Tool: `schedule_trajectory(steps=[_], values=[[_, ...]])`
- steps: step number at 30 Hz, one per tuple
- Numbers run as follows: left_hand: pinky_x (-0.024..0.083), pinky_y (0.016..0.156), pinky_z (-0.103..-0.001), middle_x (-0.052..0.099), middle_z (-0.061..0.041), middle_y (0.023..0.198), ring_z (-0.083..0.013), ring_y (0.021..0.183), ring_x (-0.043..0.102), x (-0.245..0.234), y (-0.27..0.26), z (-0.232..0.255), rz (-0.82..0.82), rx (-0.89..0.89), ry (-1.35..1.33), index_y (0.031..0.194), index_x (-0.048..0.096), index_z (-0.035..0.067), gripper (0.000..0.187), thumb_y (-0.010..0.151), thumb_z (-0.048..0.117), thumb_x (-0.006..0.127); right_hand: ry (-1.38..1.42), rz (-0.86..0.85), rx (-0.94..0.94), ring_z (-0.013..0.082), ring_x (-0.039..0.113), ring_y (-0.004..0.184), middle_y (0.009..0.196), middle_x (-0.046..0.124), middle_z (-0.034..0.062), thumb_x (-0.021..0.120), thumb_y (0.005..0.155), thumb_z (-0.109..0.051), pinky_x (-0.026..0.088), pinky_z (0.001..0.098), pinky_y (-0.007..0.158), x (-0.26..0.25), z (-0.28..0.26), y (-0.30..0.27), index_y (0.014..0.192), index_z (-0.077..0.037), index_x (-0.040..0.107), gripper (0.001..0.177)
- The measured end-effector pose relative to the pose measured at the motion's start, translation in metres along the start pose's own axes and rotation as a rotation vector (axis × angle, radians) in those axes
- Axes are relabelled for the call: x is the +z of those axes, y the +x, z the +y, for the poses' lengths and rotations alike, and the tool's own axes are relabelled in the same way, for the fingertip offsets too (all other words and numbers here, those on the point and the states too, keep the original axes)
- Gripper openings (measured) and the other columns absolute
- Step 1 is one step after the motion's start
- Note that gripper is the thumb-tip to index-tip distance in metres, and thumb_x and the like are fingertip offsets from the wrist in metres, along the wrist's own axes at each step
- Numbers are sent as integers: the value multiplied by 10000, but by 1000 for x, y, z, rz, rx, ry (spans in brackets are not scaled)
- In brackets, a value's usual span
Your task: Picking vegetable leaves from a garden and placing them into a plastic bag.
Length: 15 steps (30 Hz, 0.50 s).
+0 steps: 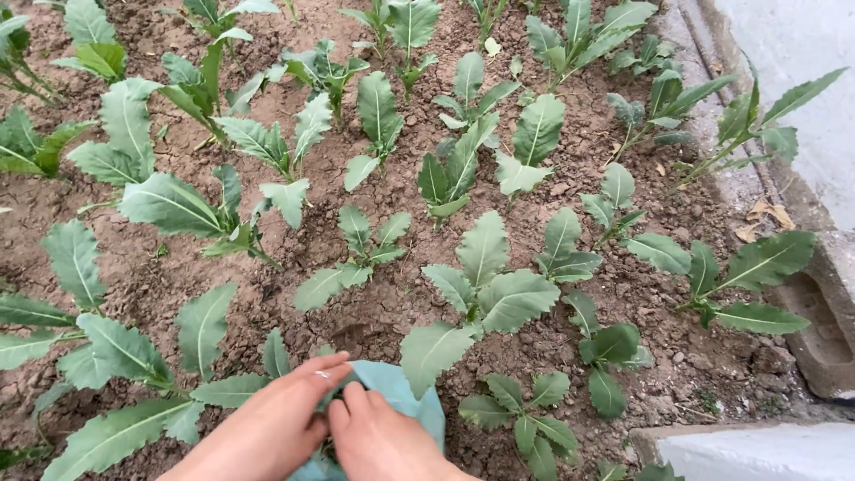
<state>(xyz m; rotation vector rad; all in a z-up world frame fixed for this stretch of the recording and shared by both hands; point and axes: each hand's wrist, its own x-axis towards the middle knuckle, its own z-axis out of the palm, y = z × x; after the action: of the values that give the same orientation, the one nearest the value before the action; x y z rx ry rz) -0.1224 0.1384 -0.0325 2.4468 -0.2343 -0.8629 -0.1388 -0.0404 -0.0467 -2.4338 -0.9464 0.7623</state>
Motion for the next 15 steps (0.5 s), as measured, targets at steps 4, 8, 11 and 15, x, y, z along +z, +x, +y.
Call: schedule_trajectory(steps=[4,8,11,15], values=[[339,1199,-351,402,-44,1632,-201,1462,468,0,1,24,23,108,-26,1492,498,126,762,753,-54,542,-493,301,46,314,658,494,904,571,177,598,889,-209,536,429,295,63,31,24,1370,46,516,550],[279,1227,-369,261,-44,1697,-210,1536,322,-4,2,41,-115,134,-18,1555,375,106,821,774,-90,535,-348,-108,327,311,548,1065,1264,521,221,570,951,-88,547,488,699,93,57,55,1354,-27,540,409],[223,1243,-372,299,-62,1682,-211,1542,313,-6,2,43,-171,213,-78,1550,418,126,826,764,-91,555,-290,-280,453,340,450,1304,1432,444,203,537,1024,-108,505,558,965,109,72,56,1482,-31,427,478],[309,1209,-318,498,76,1607,-119,1467,487,-29,-11,44,-163,180,-179,1425,657,343,562,880,330,793,-486,-309,392,342,716,1015,1214,694,119,471,1008,-146,489,525,914,120,78,43,1505,-68,429,505]])
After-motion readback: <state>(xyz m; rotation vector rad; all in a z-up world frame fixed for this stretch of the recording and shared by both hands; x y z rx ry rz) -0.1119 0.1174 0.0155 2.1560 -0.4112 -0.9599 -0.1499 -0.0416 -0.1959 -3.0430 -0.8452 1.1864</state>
